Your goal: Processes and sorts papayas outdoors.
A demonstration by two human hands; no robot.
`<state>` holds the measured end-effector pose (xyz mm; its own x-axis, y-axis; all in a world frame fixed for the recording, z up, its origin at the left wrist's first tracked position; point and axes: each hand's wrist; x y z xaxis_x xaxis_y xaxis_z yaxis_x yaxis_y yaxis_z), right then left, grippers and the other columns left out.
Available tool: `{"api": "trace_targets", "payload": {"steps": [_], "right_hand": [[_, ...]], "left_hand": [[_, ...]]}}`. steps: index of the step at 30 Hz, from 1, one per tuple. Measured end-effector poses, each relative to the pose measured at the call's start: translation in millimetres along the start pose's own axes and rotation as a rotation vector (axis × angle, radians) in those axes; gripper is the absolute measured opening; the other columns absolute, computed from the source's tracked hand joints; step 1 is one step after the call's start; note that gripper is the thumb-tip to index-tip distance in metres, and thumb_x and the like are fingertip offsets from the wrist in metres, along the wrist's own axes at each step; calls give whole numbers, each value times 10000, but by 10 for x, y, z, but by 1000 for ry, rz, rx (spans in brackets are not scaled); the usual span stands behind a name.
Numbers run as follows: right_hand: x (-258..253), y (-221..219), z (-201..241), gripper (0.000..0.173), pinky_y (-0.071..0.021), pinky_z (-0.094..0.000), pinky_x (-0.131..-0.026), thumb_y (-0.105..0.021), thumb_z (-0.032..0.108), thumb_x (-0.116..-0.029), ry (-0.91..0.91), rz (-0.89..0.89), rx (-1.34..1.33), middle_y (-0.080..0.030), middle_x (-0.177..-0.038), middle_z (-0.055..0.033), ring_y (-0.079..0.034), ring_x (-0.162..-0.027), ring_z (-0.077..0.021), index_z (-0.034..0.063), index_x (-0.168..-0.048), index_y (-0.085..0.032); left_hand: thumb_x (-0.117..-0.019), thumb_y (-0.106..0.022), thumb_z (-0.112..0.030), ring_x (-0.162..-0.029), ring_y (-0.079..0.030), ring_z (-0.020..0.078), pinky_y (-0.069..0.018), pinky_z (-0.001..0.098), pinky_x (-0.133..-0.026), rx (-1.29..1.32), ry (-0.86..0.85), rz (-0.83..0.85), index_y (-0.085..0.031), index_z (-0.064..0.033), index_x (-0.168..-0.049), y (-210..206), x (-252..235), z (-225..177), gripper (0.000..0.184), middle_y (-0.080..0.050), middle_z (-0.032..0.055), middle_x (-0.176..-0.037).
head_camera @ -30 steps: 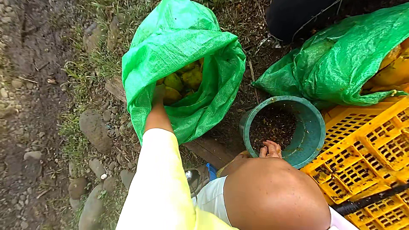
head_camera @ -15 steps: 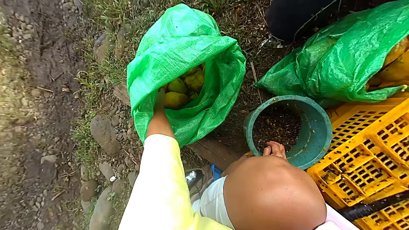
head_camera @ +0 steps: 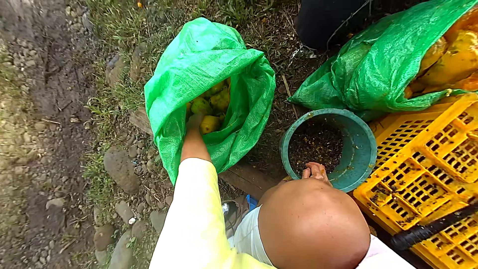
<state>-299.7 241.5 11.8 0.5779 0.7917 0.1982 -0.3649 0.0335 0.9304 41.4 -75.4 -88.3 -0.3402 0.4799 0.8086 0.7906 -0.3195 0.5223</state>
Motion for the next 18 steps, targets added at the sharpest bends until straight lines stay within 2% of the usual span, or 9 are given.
{"api": "trace_targets", "payload": {"steps": [3, 6, 11, 14, 18], "right_hand": [[4, -14, -24, 293, -563, -558, -874, -500, 80, -981, 1, -2, 8, -708, -1265, -173, -702, -1127, -375, 1, -1119, -746], [6, -11, 10, 297, -554, -577, -863, -495, 85, -985, -15, 28, 6, -703, -1268, -177, -700, -1125, -378, 1, -1136, -737], [6, -117, -101, 308, -567, -576, -859, -504, 125, -978, 21, 38, -5, -702, -1267, -185, -700, -1125, -390, -7, -1140, -730], [-47, 79, 29, 342, -519, -586, -965, -478, 132, -1023, -73, 223, -11, -647, -1368, -194, -642, -1235, -389, -8, -1247, -695], [-73, 46, -1, 346, -528, -583, -955, -489, 155, -1022, -64, 246, -3, -646, -1355, -205, -648, -1219, -386, -11, -1250, -690]], "left_hand": [[-940, -648, -489, -1227, -573, 364, -477, 568, -1002, -44, 102, 40, -578, 3, -1344, -125, 313, -149, 641, -579, 241, -1343], [-958, -671, -443, -1237, -575, 361, -465, 551, -1030, -138, 112, 68, -572, 21, -1354, -148, 454, -289, 618, -577, 256, -1353], [-966, -650, -363, -1161, -590, 320, -492, 519, -964, 153, 110, 73, -568, -27, -1354, -276, 247, -4, 520, -583, 220, -1323], [-934, -688, -354, -1180, -591, 337, -496, 537, -970, 233, 98, 51, -562, -18, -1363, -210, 204, 92, 560, -588, 228, -1326], [-925, -697, -325, -1147, -605, 309, -512, 504, -944, 371, 64, 50, -553, -36, -1369, -75, 400, 83, 548, -600, 205, -1304]]}}
Point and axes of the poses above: each hand's wrist, its own x-axis away from the middle knuckle, its own y-axis out of the back of the hand, z = x × y
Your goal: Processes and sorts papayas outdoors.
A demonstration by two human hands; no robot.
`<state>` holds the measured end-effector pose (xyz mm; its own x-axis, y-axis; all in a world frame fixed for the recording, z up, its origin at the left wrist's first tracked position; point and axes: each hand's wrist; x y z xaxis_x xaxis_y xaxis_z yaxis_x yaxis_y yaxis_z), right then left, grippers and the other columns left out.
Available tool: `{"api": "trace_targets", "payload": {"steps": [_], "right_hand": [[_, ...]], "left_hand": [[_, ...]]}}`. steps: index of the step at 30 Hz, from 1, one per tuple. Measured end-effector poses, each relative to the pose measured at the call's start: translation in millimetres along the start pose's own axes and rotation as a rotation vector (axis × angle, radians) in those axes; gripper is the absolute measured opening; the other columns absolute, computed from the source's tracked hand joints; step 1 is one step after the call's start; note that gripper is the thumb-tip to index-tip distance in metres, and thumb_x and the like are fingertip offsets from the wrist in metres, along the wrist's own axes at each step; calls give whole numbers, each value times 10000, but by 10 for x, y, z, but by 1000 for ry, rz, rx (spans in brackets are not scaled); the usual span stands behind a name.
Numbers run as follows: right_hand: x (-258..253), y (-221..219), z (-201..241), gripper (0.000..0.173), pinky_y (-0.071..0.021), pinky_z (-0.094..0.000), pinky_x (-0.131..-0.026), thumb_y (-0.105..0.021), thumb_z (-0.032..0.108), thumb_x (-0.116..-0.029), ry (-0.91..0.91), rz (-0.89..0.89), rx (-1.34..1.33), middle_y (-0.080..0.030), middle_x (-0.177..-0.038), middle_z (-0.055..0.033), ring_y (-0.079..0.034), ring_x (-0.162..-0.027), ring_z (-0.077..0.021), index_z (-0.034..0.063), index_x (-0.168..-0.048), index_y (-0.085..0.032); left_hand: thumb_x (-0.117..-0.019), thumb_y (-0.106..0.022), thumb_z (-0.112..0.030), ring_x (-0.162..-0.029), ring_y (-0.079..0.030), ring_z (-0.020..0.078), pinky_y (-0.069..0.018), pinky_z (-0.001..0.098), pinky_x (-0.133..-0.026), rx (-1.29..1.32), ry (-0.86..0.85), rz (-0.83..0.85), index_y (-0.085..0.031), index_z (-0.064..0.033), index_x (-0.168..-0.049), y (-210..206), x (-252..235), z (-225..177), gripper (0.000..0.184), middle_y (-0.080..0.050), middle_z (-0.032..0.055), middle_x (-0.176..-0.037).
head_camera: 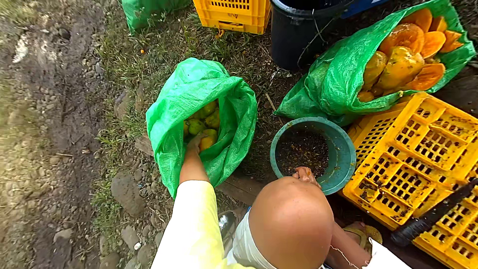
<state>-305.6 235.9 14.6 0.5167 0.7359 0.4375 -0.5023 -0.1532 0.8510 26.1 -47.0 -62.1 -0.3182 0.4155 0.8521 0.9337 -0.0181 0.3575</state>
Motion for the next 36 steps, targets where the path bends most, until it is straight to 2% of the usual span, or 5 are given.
{"api": "trace_targets", "payload": {"steps": [14, 16, 19, 27, 36], "right_hand": [[73, 540, 243, 426, -464, -530, -1066, -357, 213, -1115, -92, 255, -17, -519, -1523, -187, -558, -1356, -341, 9, -1433, -553], [66, 290, 121, 378, -528, -558, -983, -449, 245, -1081, -59, 51, -71, -599, -1417, -196, -640, -1233, -366, 36, -1329, -644], [-69, 323, -65, 345, -453, -562, -1095, -549, 184, -1051, -61, 93, -313, -545, -1447, -252, -558, -1319, -404, 3, -1333, -635], [111, 1240, -569, 301, -460, -530, -1076, -542, 45, -1026, -134, -325, -636, -602, -1356, -276, -603, -1238, -397, -35, -1291, -657], [680, 1751, -1628, 314, -463, -648, -1031, -542, 73, -1024, -519, -585, -788, -585, -1346, -305, -581, -1237, -473, -16, -1311, -632]], "left_hand": [[-989, -550, -485, -1002, -651, 243, -557, 459, -860, 215, -348, 490, -567, -120, -1312, -148, 1348, -420, 488, -656, 120, -1151], [-903, -617, -592, -921, -681, 202, -583, 396, -791, 147, -398, 575, -612, -153, -1258, -209, 1653, -380, 565, -689, 80, -1086], [-978, -552, -536, -889, -684, 180, -584, 362, -793, 54, -481, 739, -610, -122, -1238, -390, 2236, -525, 492, -692, 75, -1036], [-1064, -444, -367, -896, -668, 174, -575, 370, -809, -35, -648, 1052, -587, -100, -1215, -1386, 4027, -897, 339, -671, 76, -1014], [-1010, -518, -467, -1038, -660, 279, -568, 511, -866, 206, -416, 994, -527, -131, -1342, -2678, 4651, -85, 472, -653, 140, -1174]]}}
Point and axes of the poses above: each hand's wrist, its own x-axis away from the middle knuckle, its own y-axis out of the back of the hand, z = x × y
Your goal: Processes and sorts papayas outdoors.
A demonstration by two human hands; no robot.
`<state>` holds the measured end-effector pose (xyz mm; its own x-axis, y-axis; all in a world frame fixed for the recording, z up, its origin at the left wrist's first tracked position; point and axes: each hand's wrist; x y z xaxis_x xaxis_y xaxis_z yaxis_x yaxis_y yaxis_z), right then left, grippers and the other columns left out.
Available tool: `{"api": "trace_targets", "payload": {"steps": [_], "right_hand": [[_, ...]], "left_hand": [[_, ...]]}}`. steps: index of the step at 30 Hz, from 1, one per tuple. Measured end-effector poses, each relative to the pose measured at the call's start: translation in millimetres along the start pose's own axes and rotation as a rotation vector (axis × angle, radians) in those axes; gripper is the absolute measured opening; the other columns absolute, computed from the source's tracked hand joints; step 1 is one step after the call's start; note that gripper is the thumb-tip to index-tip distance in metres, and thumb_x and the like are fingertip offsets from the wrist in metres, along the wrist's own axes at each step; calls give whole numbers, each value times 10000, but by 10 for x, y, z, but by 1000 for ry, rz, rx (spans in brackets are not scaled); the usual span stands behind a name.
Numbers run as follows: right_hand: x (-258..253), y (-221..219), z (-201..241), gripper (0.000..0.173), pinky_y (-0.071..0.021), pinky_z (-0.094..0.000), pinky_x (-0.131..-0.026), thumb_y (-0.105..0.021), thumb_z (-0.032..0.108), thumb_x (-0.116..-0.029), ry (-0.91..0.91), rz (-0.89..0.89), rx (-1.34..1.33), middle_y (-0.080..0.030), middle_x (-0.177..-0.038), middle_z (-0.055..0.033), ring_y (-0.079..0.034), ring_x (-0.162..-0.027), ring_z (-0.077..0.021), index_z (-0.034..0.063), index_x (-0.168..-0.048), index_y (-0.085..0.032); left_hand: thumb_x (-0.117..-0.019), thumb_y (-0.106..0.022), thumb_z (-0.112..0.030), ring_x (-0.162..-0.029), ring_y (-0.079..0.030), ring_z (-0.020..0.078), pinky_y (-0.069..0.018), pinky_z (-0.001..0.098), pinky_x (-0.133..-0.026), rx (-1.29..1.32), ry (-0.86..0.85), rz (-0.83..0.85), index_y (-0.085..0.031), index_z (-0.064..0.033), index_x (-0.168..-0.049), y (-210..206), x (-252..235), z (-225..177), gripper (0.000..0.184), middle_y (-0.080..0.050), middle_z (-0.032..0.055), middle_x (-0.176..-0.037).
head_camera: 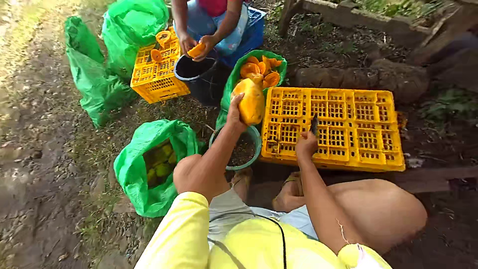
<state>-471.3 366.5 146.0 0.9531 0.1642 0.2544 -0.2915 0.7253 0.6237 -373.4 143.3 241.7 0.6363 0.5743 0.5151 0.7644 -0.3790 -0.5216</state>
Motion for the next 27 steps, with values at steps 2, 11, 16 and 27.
{"api": "trace_targets", "payload": {"steps": [2, 11, 16, 27], "right_hand": [[-95, 74, -183, 321, -482, -610, -1028, -569, 82, -1010, -63, -23, 53, -578, -1356, -296, -587, -1235, -455, -4, -1311, -641], [-113, -61, -436, 534, -470, -481, -1093, -636, 206, -988, -277, 86, 458, -437, -1497, -320, -472, -1395, -420, -55, -1433, -499], [-183, -125, -521, 587, -491, -470, -1068, -682, 147, -939, -302, 99, 514, -436, -1497, -306, -480, -1382, -422, -35, -1460, -482], [-186, -173, -638, 680, -511, -444, -1051, -703, 218, -941, -365, 24, 440, -438, -1485, -312, -513, -1360, -409, -46, -1485, -393]], "left_hand": [[-998, -538, -464, -1094, -636, 315, -546, 562, -886, 66, 50, -53, -496, -138, -1385, -20, -129, 393, 507, -628, 163, -1240], [-968, -623, -441, -1279, -547, 354, -484, 616, -995, 271, 181, -389, -441, -107, -1472, -333, -579, 1686, 632, -543, 188, -1417], [-897, -760, -399, -1312, -486, 385, -479, 583, -1015, 165, 236, -571, -352, -27, -1509, -699, -663, 2002, 825, -461, 242, -1464], [-744, -913, -349, -1378, -394, 512, -422, 639, -1063, -1024, 5, -456, -197, -53, -1599, -6, -375, 1716, 1154, -308, 319, -1556]]}}
Point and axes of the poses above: each hand's wrist, its own x-axis away from the middle knuckle, its own y-axis out of the back of the hand, z = x × y
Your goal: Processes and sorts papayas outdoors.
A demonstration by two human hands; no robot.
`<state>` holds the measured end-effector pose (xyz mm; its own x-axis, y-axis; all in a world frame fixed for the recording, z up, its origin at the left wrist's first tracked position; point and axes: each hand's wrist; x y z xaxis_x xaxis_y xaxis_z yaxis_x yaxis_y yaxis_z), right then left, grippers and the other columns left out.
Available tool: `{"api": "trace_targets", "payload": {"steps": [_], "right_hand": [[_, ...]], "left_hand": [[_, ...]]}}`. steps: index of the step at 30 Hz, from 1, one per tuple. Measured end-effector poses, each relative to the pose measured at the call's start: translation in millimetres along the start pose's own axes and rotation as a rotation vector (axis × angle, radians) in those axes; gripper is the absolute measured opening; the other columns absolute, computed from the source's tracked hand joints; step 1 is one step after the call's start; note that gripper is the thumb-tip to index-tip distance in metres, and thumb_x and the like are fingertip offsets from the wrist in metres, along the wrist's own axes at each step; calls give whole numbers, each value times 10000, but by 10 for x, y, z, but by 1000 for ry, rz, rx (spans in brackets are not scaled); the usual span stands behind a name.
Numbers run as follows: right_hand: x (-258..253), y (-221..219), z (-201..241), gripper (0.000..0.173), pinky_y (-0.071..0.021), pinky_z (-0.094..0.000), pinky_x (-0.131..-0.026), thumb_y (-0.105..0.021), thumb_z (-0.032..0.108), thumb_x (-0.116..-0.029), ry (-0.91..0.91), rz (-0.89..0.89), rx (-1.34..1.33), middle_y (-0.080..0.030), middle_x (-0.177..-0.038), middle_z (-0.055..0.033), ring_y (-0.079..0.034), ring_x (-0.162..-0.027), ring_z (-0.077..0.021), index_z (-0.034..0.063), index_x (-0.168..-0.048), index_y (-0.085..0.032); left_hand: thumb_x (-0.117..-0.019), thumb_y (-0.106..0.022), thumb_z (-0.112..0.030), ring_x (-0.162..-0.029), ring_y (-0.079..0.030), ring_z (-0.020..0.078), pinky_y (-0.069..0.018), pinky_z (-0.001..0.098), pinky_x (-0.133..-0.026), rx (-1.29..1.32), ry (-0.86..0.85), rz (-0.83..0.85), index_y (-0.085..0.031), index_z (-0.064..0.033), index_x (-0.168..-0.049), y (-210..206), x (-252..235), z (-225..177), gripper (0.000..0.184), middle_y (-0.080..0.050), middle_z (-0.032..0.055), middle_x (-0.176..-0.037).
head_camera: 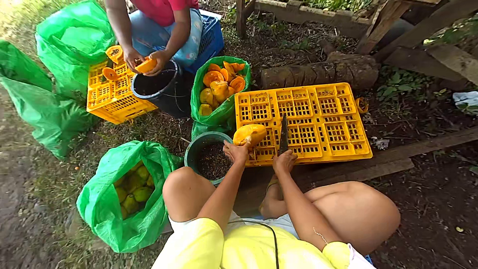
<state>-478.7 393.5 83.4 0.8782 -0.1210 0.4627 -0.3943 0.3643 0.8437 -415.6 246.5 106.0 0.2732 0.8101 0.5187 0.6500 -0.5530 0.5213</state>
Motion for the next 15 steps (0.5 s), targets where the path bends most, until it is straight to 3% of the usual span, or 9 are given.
{"api": "trace_targets", "payload": {"steps": [3, 6, 10, 13, 15], "right_hand": [[-5, 52, 5, 653, -502, -455, -1062, -678, 240, -983, 17, 65, 29, -437, -1492, -318, -513, -1363, -416, -64, -1482, -386], [3, 114, -8, 657, -492, -460, -1073, -688, 257, -977, -19, 102, -29, -439, -1489, -318, -516, -1359, -408, -80, -1466, -407], [26, 125, -73, 717, -501, -452, -1053, -716, 347, -954, -60, 97, -61, -508, -1441, -285, -568, -1308, -370, -81, -1453, -429], [9, 64, -134, 703, -523, -449, -1025, -681, 272, -968, -50, 112, 4, -542, -1427, -258, -610, -1273, -350, -26, -1514, -352], [21, 56, -161, 669, -528, -459, -1021, -628, 260, -997, -33, 99, 38, -533, -1440, -257, -616, -1264, -354, 4, -1543, -339]], "left_hand": [[-663, -964, -333, -1424, -326, 523, -408, 694, -1034, -201, -139, 118, -183, -237, -1643, 89, -110, -118, 1258, -145, 234, -1668], [-619, -980, -314, -1435, -295, 547, -378, 749, -1020, -370, -263, 314, -154, -304, -1649, 78, -373, -242, 1320, -90, 230, -1686], [-554, -1001, -235, -1391, -397, 527, -427, 672, -1061, -416, -317, 512, -68, -229, -1656, 29, -758, -161, 1444, -218, 317, -1615], [-531, -1002, -170, -1361, -426, 522, -449, 652, -1049, -357, -324, 469, -114, -185, -1648, -73, -710, -130, 1427, -256, 324, -1586], [-542, -1009, -260, -1346, -443, 520, -463, 658, -1029, -411, -343, 436, -149, -193, -1646, -112, -651, -214, 1401, -250, 297, -1601]]}}
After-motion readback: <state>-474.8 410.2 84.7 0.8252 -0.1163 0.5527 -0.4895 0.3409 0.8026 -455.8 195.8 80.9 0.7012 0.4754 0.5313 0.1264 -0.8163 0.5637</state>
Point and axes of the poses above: each hand's wrist, its own x-axis away from the middle knuckle, its own y-axis out of the back of the hand, z = x × y
